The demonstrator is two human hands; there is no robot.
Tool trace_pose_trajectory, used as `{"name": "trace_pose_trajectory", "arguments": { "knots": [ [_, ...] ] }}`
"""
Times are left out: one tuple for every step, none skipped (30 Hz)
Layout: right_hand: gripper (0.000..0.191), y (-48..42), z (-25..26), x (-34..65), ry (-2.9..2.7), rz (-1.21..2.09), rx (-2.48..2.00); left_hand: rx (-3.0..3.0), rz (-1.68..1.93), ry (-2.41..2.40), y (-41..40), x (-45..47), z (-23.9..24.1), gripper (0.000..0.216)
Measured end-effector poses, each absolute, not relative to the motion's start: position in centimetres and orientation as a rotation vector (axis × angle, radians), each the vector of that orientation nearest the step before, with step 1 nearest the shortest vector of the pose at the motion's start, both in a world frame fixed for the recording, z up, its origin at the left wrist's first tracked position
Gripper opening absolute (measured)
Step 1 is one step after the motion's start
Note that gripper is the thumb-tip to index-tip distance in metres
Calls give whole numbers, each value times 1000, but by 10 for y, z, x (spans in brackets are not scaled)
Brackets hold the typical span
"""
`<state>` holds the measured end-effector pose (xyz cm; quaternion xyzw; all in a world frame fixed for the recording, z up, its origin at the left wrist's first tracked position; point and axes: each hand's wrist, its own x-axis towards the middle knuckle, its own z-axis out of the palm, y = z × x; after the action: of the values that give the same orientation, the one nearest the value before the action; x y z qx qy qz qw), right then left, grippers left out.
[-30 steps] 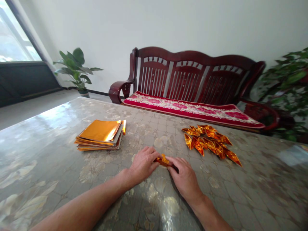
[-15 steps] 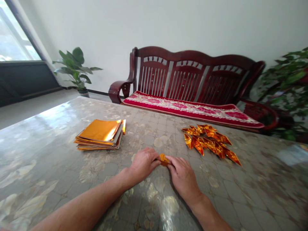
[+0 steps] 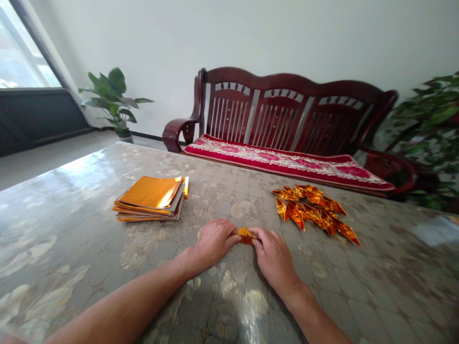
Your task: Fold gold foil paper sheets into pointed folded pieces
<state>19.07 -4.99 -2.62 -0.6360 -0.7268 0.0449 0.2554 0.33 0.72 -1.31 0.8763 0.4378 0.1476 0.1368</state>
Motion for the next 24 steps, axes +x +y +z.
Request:
{"name": "trace_pose_trajectory", "arguments": {
  "knots": [
    [27,-49,-26,191,-1973,122,-1721,2523,418,1264,8,3,-13,22],
    [26,-48,-26,192,-1976,122,-1710,2510,410,1265,8,3,-13,22],
    [25,-48,-25,192,-1985,124,-1696,2499,404,1266,9,3,-13,22],
    [24,-47,-24,192,-2000,127,-1679,2491,404,1268,9,3,-13,22],
    [22,-47,-23,192,-2020,128,-1662,2489,406,1270,9,3,-13,23],
    [18,-47,-22,192,-2041,127,-1649,2490,412,1271,9,3,-13,23],
    [14,-47,-22,192,-2063,123,-1642,2493,419,1271,9,4,-14,23],
    [9,-47,-21,192,-2081,115,-1641,2496,429,1270,9,4,-15,23],
    [6,-47,-21,191,-2093,102,-1647,2496,441,1267,9,3,-15,22],
    [6,-47,-20,191,-2099,90,-1657,2495,455,1261,10,3,-16,21],
    [6,-47,-20,191,-2103,82,-1668,2492,474,1251,10,3,-17,19],
    [6,-46,-20,191,-2105,78,-1681,2488,497,1238,10,2,-17,18],
    [6,-46,-20,191,-2106,80,-1692,2485,519,1220,11,2,-18,16],
    [6,-45,-20,190,-2109,86,-1702,2484,537,1201,11,2,-18,14],
    [6,-44,-20,190,-2112,91,-1709,2485,550,1187,11,1,-18,12],
    [6,-44,-19,190,-2117,94,-1714,2486,555,1178,11,1,-18,10],
    [6,-43,-19,190,-2123,94,-1717,2488,555,1178,11,1,-18,10],
    [7,-43,-19,190,-2128,91,-1718,2488,550,1184,11,1,-18,11],
    [7,-43,-19,190,-2134,84,-1719,2488,542,1194,11,1,-18,13],
    [7,-42,-19,190,-2138,74,-1717,2485,533,1205,10,1,-18,14],
    [7,-42,-19,190,-2143,59,-1715,2482,522,1214,10,1,-18,15],
    [6,-42,-19,189,-2148,39,-1713,2479,513,1221,10,1,-18,15],
    [6,-43,-19,189,-2155,14,-1713,2476,507,1227,9,1,-17,16],
    [6,-43,-19,189,-2163,-13,-1714,2475,502,1231,9,1,-17,17]
  ]
}}
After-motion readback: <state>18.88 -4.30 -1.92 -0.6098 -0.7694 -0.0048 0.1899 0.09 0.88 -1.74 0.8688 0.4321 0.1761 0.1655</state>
